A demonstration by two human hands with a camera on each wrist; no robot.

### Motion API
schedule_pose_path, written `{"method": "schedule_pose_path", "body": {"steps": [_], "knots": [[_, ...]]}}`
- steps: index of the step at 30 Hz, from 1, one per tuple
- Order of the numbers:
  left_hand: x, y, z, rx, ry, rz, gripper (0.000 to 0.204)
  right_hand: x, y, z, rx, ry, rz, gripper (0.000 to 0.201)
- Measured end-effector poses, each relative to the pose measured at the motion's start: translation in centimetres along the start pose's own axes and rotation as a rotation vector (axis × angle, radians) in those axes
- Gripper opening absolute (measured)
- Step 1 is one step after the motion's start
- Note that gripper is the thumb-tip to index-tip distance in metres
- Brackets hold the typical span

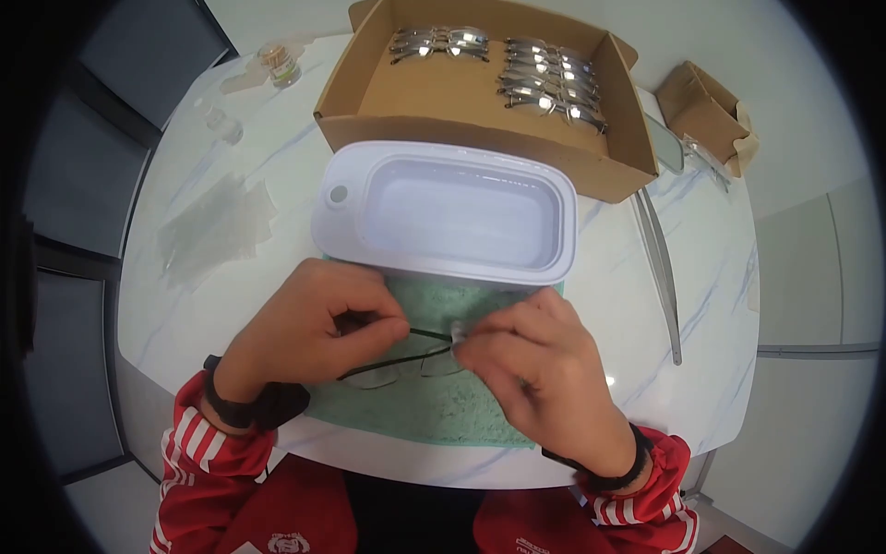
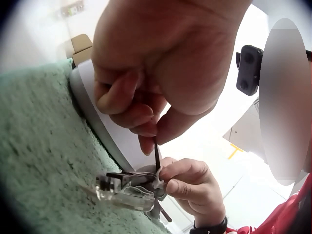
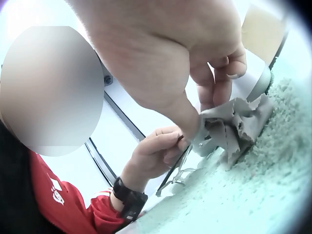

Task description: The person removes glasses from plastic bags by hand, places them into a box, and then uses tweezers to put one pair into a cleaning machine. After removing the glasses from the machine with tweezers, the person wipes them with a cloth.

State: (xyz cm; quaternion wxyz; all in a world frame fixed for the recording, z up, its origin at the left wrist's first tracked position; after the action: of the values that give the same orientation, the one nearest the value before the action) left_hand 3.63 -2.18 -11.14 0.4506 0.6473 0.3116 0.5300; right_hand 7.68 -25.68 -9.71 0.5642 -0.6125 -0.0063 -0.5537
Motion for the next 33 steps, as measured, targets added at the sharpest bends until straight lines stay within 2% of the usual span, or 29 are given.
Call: {"method": "schedule_pose_path", "body": {"steps": [4,9,15,19,24,26,33], "knots": [[-0.6,-0.3,0.0,-0.037,-0.008,-0.004,0.007,0.1,0.3,-0.2,-0.068,0.024,-0.012,0.014],[-1.6,-0.1,-0.1,-0.038,-0.039,-0.055,0.007,-0.6,0.1,-0.2,-0.134,0.019,0.156,0.014],[-2.5,-0.2,-0.1,-0.09,-0.028,-0.061,0.007,-1.4,0.1,-0.3,-0.093,0.041,0.16,0.016],[-2.2,-0.1,-0.3,-0.032,0.014,-0.047,0.007,-1.1,0.2,-0.6,-0.15,0.053,0.15,0.015],[-1.7,-0.1,-0.4,0.055,0.028,-0.061,0.007,-0.8,1.2,-1.0,-0.318,0.011,0.308,0.012],[-1.6,-0.3,-0.5,0.155,0.042,-0.149,0.009,-0.6,1.5,-1.0,-0.338,0.003,0.339,0.011],[-1.3,-0.3,-0.4,0.173,0.036,-0.152,0.012,-0.3,1.7,-1.1,-0.385,0.004,0.408,0.01]]}}
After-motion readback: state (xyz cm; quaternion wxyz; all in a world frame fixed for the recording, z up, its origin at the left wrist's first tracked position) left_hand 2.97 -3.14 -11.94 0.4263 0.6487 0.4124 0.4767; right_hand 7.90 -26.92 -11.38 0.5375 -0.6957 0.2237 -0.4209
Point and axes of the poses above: each hand's wrist, its own z-axis towards the middle knuckle, its own x-axis out of the back of the hand, y = z × x, the point moved 2 cm from there along z, towards the middle knuckle, and after that the axes turned 2 degrees about y, right-handed, at the moved point
